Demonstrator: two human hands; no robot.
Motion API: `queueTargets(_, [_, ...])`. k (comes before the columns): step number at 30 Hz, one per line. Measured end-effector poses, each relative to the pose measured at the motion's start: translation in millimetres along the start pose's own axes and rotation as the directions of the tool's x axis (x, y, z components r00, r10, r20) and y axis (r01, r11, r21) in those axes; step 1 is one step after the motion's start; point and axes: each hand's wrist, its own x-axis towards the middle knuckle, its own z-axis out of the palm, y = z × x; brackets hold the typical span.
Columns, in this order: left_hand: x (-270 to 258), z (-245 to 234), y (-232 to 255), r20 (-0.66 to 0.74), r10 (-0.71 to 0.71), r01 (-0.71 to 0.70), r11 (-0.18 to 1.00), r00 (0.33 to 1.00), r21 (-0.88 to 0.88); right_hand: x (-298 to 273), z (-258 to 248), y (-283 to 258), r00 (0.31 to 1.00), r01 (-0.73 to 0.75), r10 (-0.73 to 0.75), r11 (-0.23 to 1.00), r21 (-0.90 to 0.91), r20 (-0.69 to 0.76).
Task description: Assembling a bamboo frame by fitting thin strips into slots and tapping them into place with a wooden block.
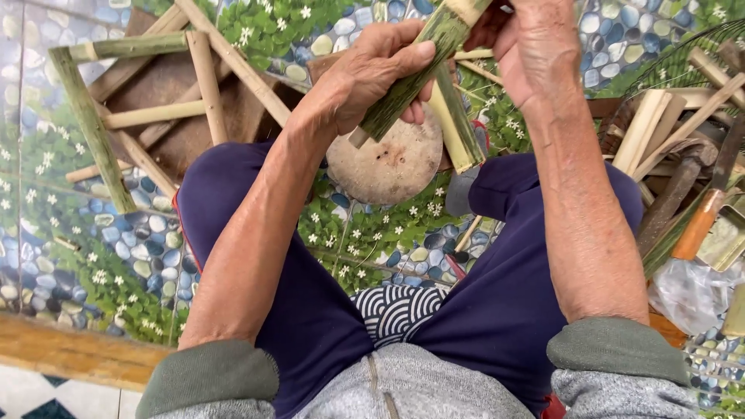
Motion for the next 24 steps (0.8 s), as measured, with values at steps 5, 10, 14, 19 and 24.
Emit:
queueTargets(5, [5, 1, 2, 0.003, -0.019, 0.020, 0.977, 1.000, -0.212, -11, 9, -29, 0.955, -0.159, 0.124, 0.981, 0.111, 0.270])
queueTargets(10, [10, -5, -5, -0.314, 0.165, -0.268, 0.909, 0.935, -0.319, -18, 30, -24, 0.967, -0.150, 0.173, 0.980, -0.128, 0.188])
queueTargets(14, [15, -27, -16, -0.501, 0.247, -0.441, 0.840, 0.830, -0.317, -30, 50, -19, 0.880, -0.284, 0.326, 0.944, -0.168, 0.346])
queueTargets(19, [13, -23, -11, -0.528, 0.334, -0.501, 0.839, 0.781, -0.210, -36, 61, -8, 0.782, -0.281, 0.296, 0.953, -0.113, 0.549])
queueTargets(24, [13, -25, -16, -0.607, 0.274, -0.483, 0.850, 0.746, -0.211, -37, 62, -10, 0.786, -0.232, 0.268, 0.963, -0.136, 0.558])
